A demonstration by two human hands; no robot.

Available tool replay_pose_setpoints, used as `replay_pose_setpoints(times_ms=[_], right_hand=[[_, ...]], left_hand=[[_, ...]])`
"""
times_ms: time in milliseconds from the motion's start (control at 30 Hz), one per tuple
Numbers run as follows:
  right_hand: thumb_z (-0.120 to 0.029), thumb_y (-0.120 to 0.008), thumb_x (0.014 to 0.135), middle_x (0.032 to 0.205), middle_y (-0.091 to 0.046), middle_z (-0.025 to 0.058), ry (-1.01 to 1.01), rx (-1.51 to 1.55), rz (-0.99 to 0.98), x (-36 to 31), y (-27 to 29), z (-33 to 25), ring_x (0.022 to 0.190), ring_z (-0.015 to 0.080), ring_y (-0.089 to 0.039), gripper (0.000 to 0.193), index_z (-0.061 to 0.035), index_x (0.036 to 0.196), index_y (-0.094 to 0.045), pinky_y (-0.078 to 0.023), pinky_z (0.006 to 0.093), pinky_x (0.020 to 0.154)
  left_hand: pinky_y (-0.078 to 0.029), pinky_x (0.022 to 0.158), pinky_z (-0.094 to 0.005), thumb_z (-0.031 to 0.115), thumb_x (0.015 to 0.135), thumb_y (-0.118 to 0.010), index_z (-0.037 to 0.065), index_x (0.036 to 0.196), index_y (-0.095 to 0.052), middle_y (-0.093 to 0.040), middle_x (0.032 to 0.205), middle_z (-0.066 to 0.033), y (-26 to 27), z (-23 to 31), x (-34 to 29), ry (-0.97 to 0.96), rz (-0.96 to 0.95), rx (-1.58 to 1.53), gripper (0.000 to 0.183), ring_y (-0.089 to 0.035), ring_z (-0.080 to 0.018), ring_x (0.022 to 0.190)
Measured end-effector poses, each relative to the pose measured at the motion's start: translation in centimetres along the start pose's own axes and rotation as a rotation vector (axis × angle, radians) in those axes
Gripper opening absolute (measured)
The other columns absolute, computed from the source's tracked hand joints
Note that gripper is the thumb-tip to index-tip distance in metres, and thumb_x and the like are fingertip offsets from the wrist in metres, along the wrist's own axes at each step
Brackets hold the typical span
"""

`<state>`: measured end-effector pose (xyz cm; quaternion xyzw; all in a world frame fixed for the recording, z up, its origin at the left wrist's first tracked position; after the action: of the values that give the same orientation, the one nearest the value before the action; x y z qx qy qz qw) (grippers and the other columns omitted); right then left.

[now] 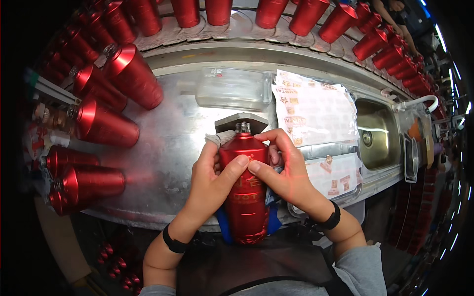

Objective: Applying labels and cleaning red liquor bottles on a production line.

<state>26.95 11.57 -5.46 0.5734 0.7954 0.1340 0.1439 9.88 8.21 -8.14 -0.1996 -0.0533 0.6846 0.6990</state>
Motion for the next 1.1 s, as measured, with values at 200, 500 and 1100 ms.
replay_pose_setpoints(times_ms=[200, 500, 1100], right_hand=[[-0.026, -0.08, 0.078, 0.076, -0.046, 0.0001, 0.014, -0.014, 0.008, -0.1, 0.1, -0.1, 0.068, 0.011, -0.038, 0.047, -0.0033, 0.112, -0.057, -0.036, 0.0273, 0.06], [-0.026, -0.076, 0.084, 0.072, -0.041, -0.0036, -0.127, 0.138, -0.029, 0.6, 0.3, 0.0, 0.068, 0.0067, -0.036, 0.037, -0.0039, 0.107, -0.058, -0.033, 0.0237, 0.059], [-0.02, -0.077, 0.086, 0.08, -0.043, -0.0036, -0.169, 0.23, -0.138, -3.2, 0.3, 0.6, 0.072, 0.0038, -0.044, 0.075, -0.0095, 0.149, -0.037, -0.039, 0.0196, 0.064]], left_hand=[[-0.05, 0.093, -0.0296, 0.021, 0.095, -0.066, -0.002, 0.134, -0.048, -0.063, 0.119, -0.0132, -0.1, 0.0, 0.4, 0.012, -0.009, 0.024, 0.048, -0.061, -0.0159, 0.108], [-0.049, 0.094, -0.0297, 0.023, 0.095, -0.068, -0.002, 0.139, -0.043, -0.06, 0.124, -0.0136, 0.0, -0.6, -0.2, 0.029, 0.01, -0.034, 0.056, -0.06, -0.0162, 0.11], [-0.042, 0.106, -0.0331, 0.018, 0.095, -0.066, 0.002, 0.152, -0.02, -0.048, 0.142, -0.0185, 1.3, -1.8, -3.4, 0.156, -0.143, -0.179, 0.075, -0.051, -0.0202, 0.129]])
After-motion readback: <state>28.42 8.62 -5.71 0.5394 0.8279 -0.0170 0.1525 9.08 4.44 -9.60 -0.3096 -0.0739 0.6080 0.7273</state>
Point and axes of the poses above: each hand's wrist, its own x-axis towards the middle knuckle, its own y-axis out of the back of the hand, z = x × y, the point moved 2 cm from there along x, towards the middle knuckle
